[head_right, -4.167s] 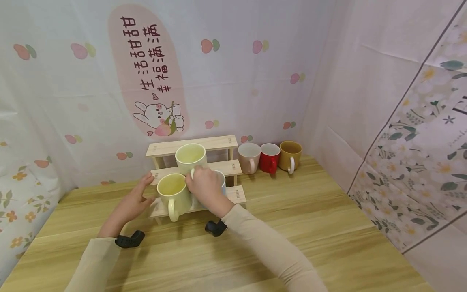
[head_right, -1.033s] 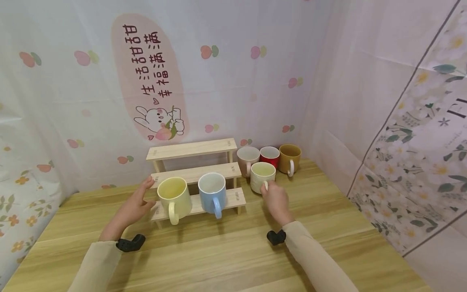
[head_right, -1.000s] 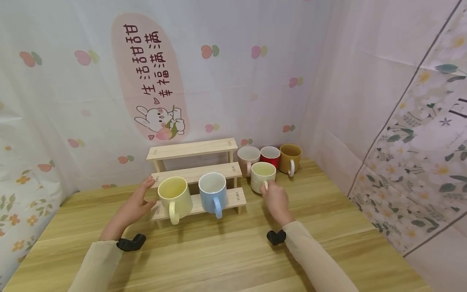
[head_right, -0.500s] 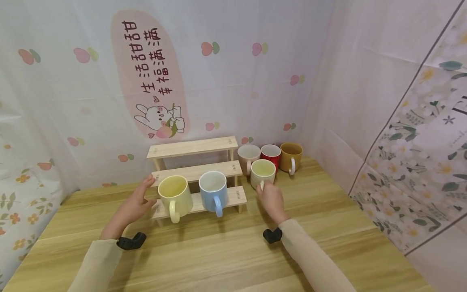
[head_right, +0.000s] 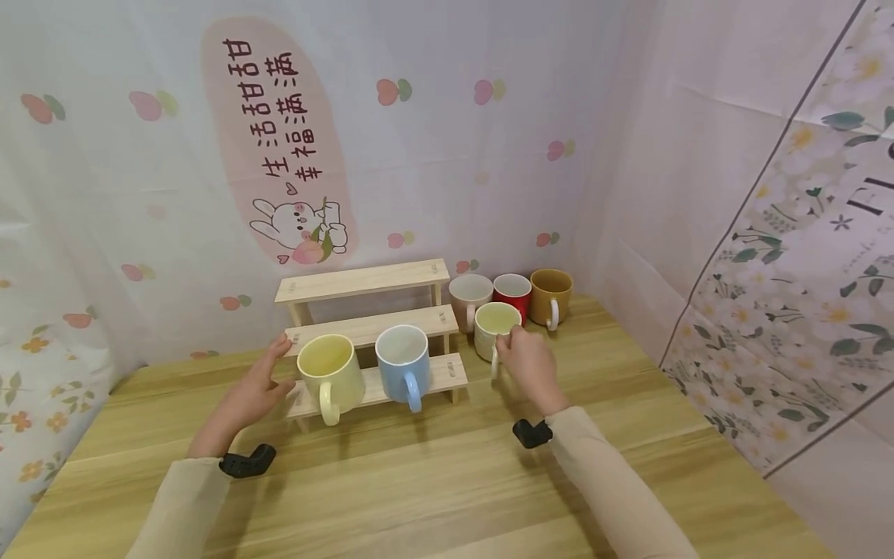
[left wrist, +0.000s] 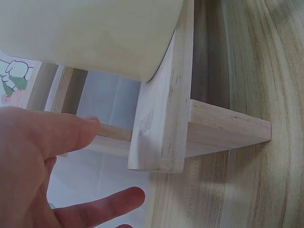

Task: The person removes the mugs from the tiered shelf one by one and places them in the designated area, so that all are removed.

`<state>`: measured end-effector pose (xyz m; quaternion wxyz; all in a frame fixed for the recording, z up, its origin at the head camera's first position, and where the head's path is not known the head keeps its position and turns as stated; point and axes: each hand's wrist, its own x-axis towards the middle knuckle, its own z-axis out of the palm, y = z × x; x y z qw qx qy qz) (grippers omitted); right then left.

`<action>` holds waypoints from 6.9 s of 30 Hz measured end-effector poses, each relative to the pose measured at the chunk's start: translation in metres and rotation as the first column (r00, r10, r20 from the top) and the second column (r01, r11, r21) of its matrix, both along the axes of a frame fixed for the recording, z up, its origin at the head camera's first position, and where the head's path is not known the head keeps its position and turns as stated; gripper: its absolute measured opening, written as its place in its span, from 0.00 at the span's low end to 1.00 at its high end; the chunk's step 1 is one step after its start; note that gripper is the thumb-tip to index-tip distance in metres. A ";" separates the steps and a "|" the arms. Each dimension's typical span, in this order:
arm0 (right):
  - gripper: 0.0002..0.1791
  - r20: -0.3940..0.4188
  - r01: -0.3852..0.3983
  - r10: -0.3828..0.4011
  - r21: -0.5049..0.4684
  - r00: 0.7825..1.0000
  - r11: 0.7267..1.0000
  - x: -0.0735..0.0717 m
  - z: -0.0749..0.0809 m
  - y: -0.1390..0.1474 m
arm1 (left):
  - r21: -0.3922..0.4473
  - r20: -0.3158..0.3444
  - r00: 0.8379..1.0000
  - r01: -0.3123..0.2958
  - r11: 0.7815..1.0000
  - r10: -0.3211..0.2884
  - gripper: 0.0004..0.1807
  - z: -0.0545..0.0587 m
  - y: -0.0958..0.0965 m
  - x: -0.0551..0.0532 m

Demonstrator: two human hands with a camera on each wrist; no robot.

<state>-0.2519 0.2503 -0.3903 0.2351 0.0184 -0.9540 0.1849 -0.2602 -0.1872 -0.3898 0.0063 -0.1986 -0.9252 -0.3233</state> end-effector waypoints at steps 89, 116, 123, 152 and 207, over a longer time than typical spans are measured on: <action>0.17 -0.034 -0.343 0.341 -0.111 0.939 0.933 0.046 0.012 -0.092 | 0.023 0.014 1.000 -0.007 1.000 0.007 0.38 -0.003 -0.001 -0.008; 0.10 -0.221 -0.157 0.137 -0.075 0.966 0.985 0.084 0.035 0.013 | -0.034 0.070 0.997 -0.010 0.999 0.013 0.41 0.004 -0.001 -0.008; 0.11 -0.245 -0.075 0.061 -0.049 0.968 0.996 0.067 0.018 0.042 | -0.028 0.065 0.998 -0.016 0.999 0.017 0.41 0.004 -0.003 -0.008; 0.17 -0.017 0.084 -0.085 -0.057 0.996 0.995 0.007 -0.028 0.081 | -0.025 0.034 0.999 -0.040 0.999 0.041 0.40 0.000 -0.001 -0.008; 0.11 0.015 -0.073 0.075 -0.109 0.997 0.991 0.030 0.026 -0.008 | 0.037 0.093 0.995 -0.035 0.999 0.031 0.41 -0.002 -0.001 -0.007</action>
